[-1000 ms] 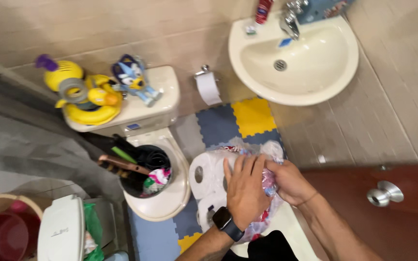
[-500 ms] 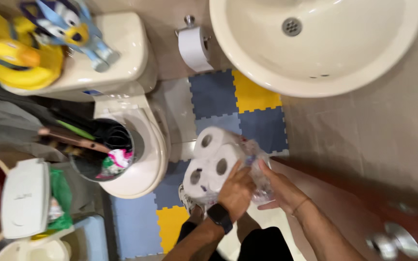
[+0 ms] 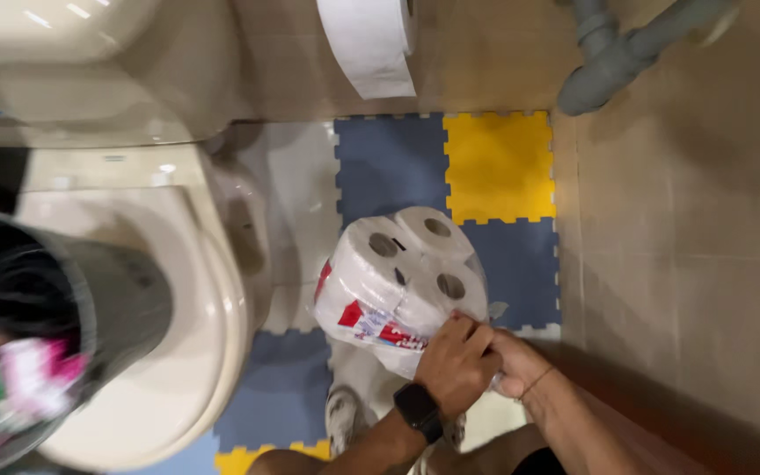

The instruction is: The person removes a Spider-Man bath mat from the bathroom floor and carries it out of the room. They then bring interlocking foam floor tiles from an adjacent area and fit them together piece by piece across the bathroom floor, repositioning a pack of toilet paper and a cleaning caddy to lay tiles underneath, and finally straighten the shower curtain.

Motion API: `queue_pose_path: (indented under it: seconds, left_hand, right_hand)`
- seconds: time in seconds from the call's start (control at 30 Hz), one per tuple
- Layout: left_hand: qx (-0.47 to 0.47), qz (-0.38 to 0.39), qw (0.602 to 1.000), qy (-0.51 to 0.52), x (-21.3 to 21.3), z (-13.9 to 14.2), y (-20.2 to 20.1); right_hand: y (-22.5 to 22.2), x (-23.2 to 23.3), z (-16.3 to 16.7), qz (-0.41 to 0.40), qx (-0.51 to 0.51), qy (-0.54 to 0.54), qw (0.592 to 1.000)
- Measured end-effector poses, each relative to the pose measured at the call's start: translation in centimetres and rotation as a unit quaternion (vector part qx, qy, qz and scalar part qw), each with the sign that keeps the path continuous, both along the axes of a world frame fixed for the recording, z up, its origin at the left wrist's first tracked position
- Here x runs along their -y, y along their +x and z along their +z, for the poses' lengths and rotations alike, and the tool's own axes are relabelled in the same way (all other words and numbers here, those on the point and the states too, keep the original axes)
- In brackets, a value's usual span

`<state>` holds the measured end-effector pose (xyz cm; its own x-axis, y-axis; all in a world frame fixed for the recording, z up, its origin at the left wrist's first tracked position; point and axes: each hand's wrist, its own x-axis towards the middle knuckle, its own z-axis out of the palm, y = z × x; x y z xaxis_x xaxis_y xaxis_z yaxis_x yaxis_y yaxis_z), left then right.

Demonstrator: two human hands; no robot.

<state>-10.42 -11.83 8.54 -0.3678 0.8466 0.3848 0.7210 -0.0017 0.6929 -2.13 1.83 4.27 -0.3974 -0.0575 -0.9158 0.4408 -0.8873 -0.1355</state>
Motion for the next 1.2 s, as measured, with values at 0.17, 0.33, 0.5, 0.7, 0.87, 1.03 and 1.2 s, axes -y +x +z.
queue_pose_path:
  seconds: [0.17,0.33,0.5,0.7,0.87,1.03,1.2]
  left_hand:
    - [-0.041,-0.035,0.998,0.032,-3.8,-7.5,-2.0]
    - [-0.009,-0.032,0.994,0.103,-7.4,-9.5,-2.8]
    - [0.022,0.084,0.994,0.071,-7.9,-9.2,-3.4]
    - [-0.019,0.084,0.996,-0.015,-6.2,-12.3,-3.5]
    - [-0.028,0.09,0.99,-0.106,-4.6,-15.6,-3.1]
    - [-0.024,0.114,0.981,-0.153,-2.6,-17.0,-2.4]
    - [-0.057,0.151,0.975,-0.154,-0.4,-17.9,-3.1]
  right_hand:
    - [-0.9,-3.9,-7.7,0.029,-0.043,0.128,0.99]
    - [-1.6,-10.8,-10.4,0.007,-0.055,0.275,0.96]
    - [-4.0,-17.6,-10.6,-0.104,0.026,0.397,0.912]
    - [-6.5,-21.0,-17.4,-0.378,-0.087,0.455,0.802]
    - [-8.2,-20.4,-23.0,-0.304,-0.05,0.455,0.836]
    - [-10.4,-22.1,-23.5,-0.325,-0.098,0.378,0.861]
    - [-9.0,-26.0,-22.9,-0.163,0.049,0.487,0.856]
